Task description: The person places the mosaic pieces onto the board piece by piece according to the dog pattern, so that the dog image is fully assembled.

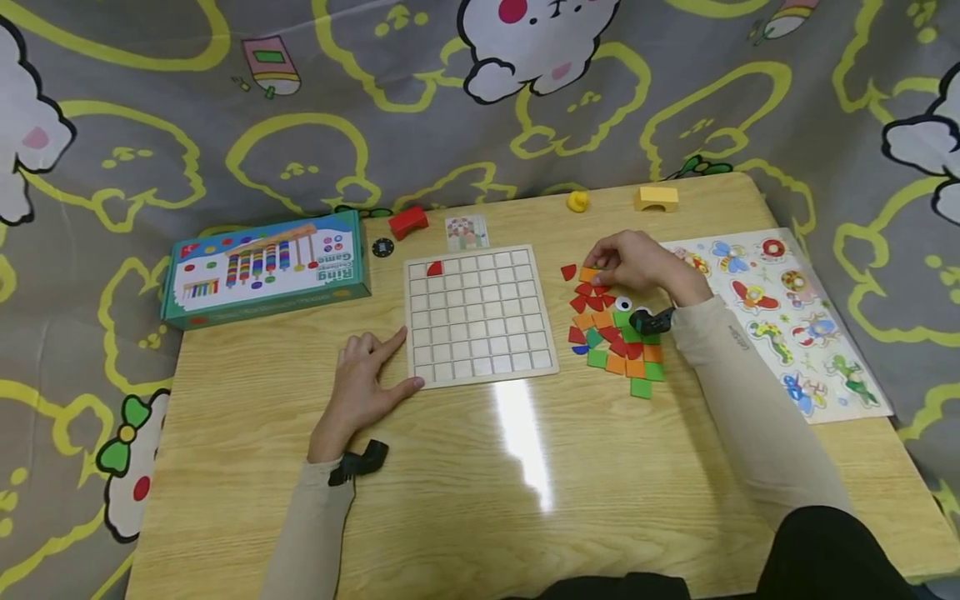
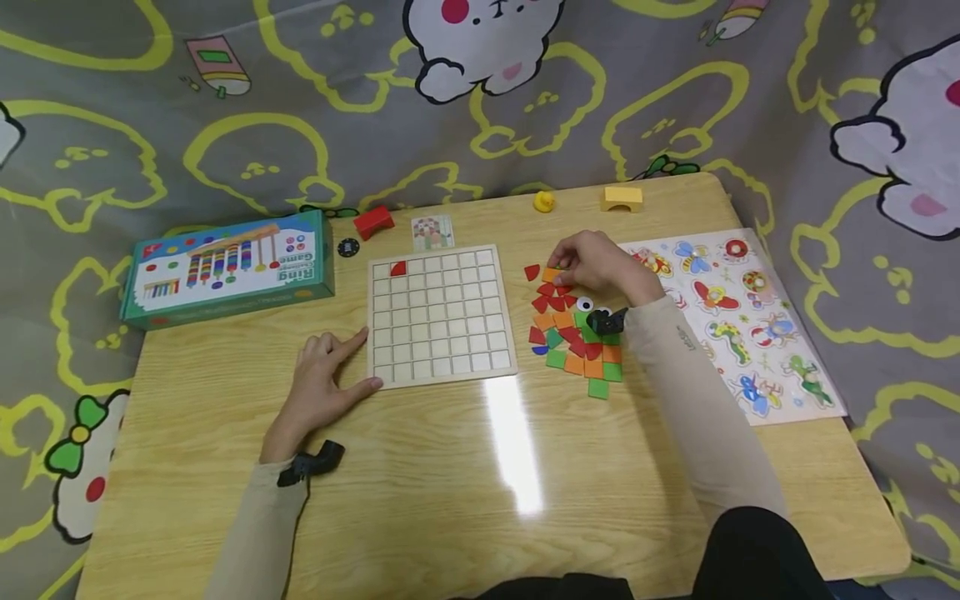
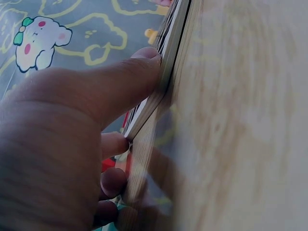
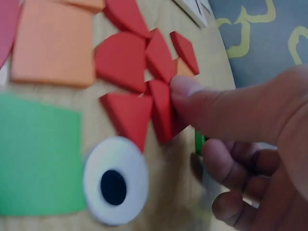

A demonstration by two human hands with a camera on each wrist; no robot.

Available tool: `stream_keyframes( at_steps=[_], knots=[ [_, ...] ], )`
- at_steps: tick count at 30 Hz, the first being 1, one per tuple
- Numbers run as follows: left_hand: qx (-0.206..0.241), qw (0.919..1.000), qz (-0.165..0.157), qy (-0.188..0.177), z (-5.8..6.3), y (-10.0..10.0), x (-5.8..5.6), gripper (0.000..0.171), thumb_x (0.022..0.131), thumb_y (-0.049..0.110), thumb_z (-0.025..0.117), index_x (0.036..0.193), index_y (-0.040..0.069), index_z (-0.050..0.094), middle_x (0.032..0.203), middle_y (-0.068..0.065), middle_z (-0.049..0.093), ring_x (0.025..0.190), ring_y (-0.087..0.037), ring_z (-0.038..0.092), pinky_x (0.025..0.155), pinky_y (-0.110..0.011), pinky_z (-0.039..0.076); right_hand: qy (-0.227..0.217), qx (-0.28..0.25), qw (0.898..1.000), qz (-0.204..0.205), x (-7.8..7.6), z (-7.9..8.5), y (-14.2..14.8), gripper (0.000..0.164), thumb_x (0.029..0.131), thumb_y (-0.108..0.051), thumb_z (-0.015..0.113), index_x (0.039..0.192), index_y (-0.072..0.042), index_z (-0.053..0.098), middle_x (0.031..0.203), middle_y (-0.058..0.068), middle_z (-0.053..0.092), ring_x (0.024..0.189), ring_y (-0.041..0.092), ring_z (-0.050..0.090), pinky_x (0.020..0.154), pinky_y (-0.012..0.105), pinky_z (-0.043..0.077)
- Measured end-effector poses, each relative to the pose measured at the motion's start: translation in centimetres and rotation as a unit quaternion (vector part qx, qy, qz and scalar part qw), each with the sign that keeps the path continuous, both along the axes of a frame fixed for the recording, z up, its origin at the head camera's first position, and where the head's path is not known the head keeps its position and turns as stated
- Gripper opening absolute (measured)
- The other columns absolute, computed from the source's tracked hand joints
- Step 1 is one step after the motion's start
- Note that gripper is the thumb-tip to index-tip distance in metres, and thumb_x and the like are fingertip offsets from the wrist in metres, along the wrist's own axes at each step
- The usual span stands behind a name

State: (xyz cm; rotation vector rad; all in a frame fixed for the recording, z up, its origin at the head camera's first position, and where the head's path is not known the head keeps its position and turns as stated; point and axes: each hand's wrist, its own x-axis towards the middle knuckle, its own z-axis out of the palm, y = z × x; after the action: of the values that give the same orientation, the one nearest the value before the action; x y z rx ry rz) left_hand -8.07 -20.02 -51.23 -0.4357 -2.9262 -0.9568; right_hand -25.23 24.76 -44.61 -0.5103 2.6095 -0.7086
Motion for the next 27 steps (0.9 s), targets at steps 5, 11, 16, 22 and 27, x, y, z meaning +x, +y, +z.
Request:
stream_keyframes(
  at_steps=[5,11,16,22,27],
  knots=[
    [0.002,1.0000,-0.003,-0.002,0.0,0.0,-0.1,0.082,0.078,0.056,0.077,0.148,0.024,0.048,0.090,0.000,0.040,0.084,-0.020,0.029,0.079,-0.036,0.020,-0.015,0.021,1.000,0.001,-0.2,0.7,-0.4,0.021,0.087,-0.013,0.075,0.105,-0.004,0.069,0.099,0.012,0.066,0.091,0.026,0.059,0.084,0.042,0.046],
    [-0.001,1.0000,-0.005,0.006,-0.1,-0.1,-0.1,0.081,0.079,0.056,0.076,0.148,0.023,0.048,0.089,0.000,0.040,0.083,-0.020,0.029,0.078,-0.036,0.020,-0.005,0.000,1.000,0.001,-0.9,1.6,-0.9,0.016,0.092,-0.011,0.069,0.107,-0.003,0.066,0.096,0.012,0.066,0.086,0.024,0.060,0.078,0.036,0.046],
    [-0.001,1.0000,-0.005,0.005,-0.3,-0.3,0.0,0.081,0.079,0.057,0.076,0.148,0.023,0.048,0.089,0.000,0.040,0.083,-0.020,0.028,0.078,-0.035,0.021,-0.001,-0.128,0.992,-0.011,-1.8,1.9,-3.0,0.033,0.096,-0.012,0.064,0.128,-0.006,0.059,0.098,0.017,0.062,0.085,0.032,0.057,0.070,0.030,0.044],
    [-0.004,1.0000,-0.003,0.002,-0.3,-0.5,0.0,0.082,0.079,0.058,0.075,0.148,0.023,0.048,0.089,0.000,0.039,0.083,-0.020,0.028,0.078,-0.035,0.020,0.009,-0.225,0.974,-0.025,-2.1,0.5,-8.3,0.030,0.095,-0.011,0.065,0.124,-0.004,0.065,0.097,0.019,0.065,0.086,0.042,0.057,0.062,0.027,0.043],
    [-0.007,1.0000,-0.004,0.001,-0.3,-0.5,-0.2,0.082,0.079,0.058,0.075,0.148,0.024,0.048,0.089,0.000,0.040,0.084,-0.020,0.029,0.078,-0.035,0.020,0.035,-0.256,0.966,-0.019,-2.2,-1.2,-12.7,0.031,0.090,-0.020,0.074,0.119,-0.011,0.068,0.095,0.008,0.067,0.083,0.029,0.063,0.068,0.028,0.047]
  ],
)
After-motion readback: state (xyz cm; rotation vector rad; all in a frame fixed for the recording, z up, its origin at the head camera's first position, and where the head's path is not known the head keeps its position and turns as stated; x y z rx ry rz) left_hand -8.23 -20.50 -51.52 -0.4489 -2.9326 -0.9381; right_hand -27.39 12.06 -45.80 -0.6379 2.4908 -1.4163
